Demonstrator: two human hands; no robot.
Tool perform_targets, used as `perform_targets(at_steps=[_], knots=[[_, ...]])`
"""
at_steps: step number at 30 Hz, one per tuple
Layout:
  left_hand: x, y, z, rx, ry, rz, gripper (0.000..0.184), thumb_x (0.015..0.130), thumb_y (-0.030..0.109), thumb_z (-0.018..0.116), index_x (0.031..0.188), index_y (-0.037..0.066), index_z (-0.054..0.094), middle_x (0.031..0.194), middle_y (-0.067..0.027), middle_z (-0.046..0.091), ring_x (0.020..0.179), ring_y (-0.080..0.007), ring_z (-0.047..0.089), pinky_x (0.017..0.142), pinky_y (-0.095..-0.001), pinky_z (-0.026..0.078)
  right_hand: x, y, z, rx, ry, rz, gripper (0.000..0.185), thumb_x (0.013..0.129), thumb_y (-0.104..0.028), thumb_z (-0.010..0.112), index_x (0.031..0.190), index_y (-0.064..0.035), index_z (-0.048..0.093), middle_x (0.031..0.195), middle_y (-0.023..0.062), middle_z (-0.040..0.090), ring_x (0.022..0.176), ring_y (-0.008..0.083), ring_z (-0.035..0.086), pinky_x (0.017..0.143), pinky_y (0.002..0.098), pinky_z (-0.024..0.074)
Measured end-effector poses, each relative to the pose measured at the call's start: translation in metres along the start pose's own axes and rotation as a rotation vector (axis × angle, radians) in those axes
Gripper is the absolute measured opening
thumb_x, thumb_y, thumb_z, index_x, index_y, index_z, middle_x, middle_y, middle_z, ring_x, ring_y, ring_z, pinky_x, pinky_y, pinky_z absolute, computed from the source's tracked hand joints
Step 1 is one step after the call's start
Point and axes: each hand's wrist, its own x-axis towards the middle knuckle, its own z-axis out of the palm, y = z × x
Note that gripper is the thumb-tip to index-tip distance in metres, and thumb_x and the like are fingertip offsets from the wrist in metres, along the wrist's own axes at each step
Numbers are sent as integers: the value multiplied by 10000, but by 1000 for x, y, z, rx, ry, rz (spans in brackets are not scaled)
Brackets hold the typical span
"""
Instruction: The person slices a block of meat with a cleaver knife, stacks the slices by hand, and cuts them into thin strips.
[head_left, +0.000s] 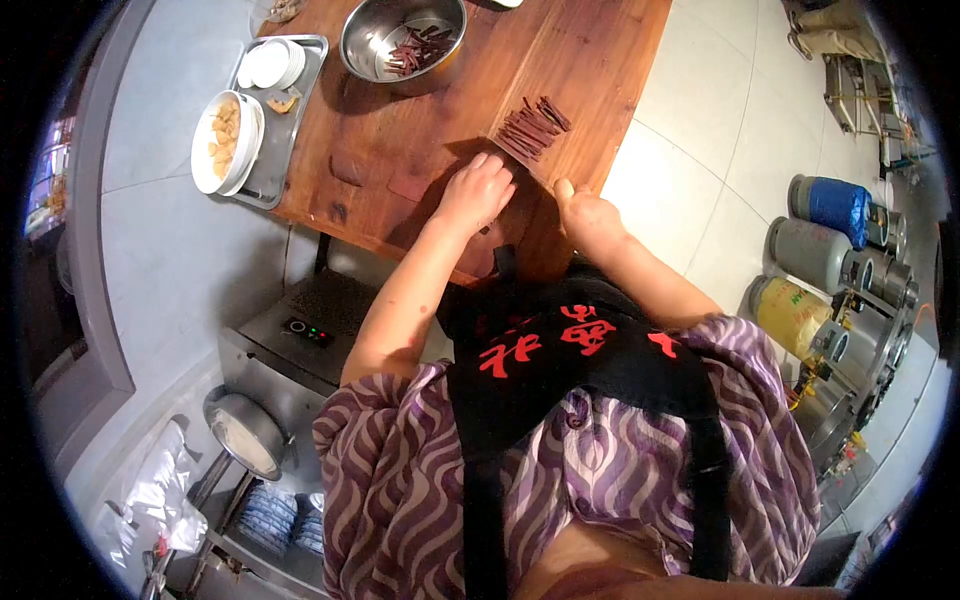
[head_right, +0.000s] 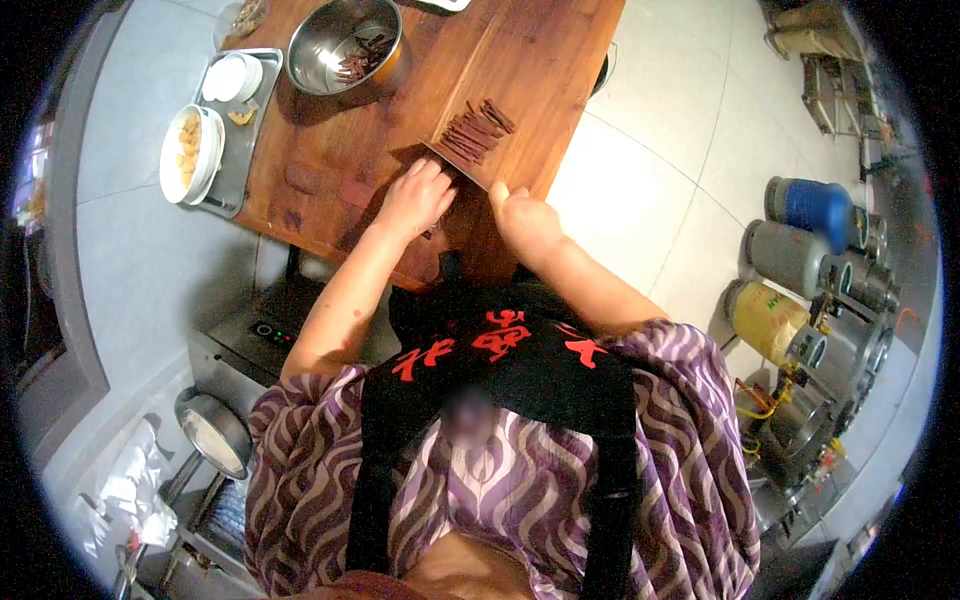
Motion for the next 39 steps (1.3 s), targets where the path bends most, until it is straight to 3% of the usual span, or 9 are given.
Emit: perform_targets(at_steps=[6,13,19,22,25,29,32,35,39], knots=[[1,1,1,-23,161,82,166,806,166,679,794,20,600,897,-115,537,937,-306,562,781,-414,523,5,16,11,58,29,-25,209,843,-48,519,1029,-30,426,837,223,615,699,380,673,544,424,555],[-5,0,2,12,-17,2,168,818,175,671,809,17,616,900,-119,546,951,-310,564,800,-410,518,-1,-3,3,9,-7,-7,223,820,-42,548,1010,-30,432,832,219,616,673,377,670,532,428,550],[0,-1,2,-30,160,85,172,824,176,663,786,15,617,889,-127,552,946,-314,566,802,-415,515,6,14,13,59,96,-55,197,832,-56,533,1001,-34,435,807,218,618,674,362,677,526,431,550],[-5,-2,3,64,-58,-30,181,826,178,663,774,14,609,884,-128,557,930,-314,568,796,-413,514,1,10,6,37,69,-62,199,831,-56,532,1004,-36,437,804,214,620,676,365,677,526,432,550],[-3,-1,3,24,20,9,197,825,185,665,754,13,600,882,-127,564,913,-313,569,791,-415,512,5,0,4,22,23,-17,202,831,-58,532,1009,-39,439,806,210,624,685,374,677,530,437,547],[-1,1,0,-4,9,-4,199,844,192,656,912,6,638,963,-136,578,963,-331,572,823,-425,503,11,11,8,30,-3,-38,196,836,-62,530,1011,-43,443,816,202,633,727,375,681,568,446,550],[-1,1,2,-144,128,-52,233,826,165,675,982,-1,626,1017,-162,583,993,-355,570,846,-438,496,14,28,-13,68,-75,-34,199,835,-60,531,1010,-39,440,836,203,644,760,378,677,606,451,550],[5,-8,3,-206,191,-335,307,829,154,680,1085,0,612,1056,-190,583,1000,-385,564,869,-448,475,17,53,-18,89,-65,-19,200,833,-39,519,1008,-24,424,839,220,656,786,394,662,635,474,532],[24,-18,5,-136,52,-523,393,778,166,744,1110,15,598,1038,-223,575,1007,-385,569,874,-446,473,20,65,-20,145,-39,-10,173,845,-32,492,1002,-22,420,813,231,649,793,404,654,659,479,520]])
